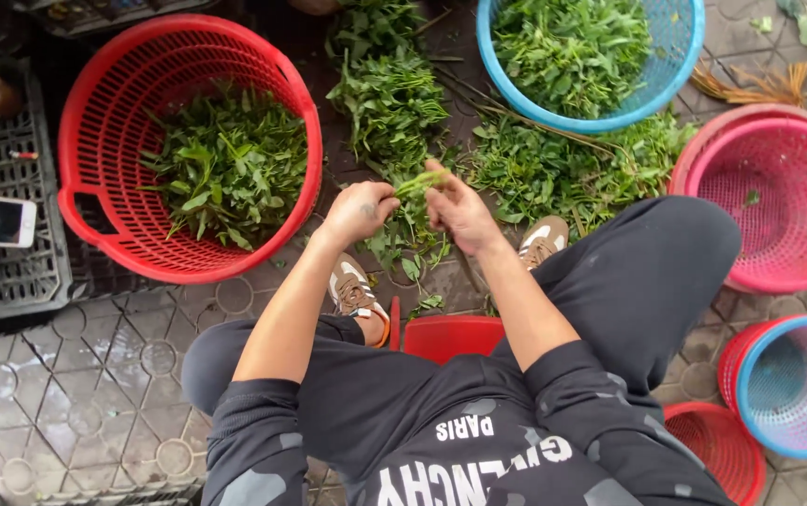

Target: Sorting and cleaning leafy green vegetables into different plastic baskets

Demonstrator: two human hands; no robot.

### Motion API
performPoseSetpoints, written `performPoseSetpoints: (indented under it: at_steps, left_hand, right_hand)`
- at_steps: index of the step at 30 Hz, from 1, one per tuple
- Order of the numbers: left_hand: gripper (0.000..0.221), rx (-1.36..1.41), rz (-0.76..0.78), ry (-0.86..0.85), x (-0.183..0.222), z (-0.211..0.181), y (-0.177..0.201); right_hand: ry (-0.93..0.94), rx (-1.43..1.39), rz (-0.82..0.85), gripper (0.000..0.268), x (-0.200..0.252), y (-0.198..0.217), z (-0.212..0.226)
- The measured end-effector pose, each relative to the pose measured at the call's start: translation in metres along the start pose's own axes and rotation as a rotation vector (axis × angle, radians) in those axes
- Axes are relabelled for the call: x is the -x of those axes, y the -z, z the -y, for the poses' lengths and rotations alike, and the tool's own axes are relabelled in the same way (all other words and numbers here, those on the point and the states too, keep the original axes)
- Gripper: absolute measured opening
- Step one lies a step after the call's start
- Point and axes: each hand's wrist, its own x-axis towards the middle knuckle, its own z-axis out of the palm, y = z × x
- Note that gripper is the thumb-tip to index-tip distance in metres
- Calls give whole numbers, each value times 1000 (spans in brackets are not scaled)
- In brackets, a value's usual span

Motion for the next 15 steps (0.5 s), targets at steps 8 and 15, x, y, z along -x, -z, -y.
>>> performPoseSetpoints:
  at_steps: [8,15]
  left_hand:
    - [28,-201,-74,-167,-9,-16,-22]
    - [26,-176,-25,-154,17,-17,-26]
  right_hand:
    - [235,157,-474,31,-27,11,-43]
    - [23,-120,-922,48,-36,38,23]
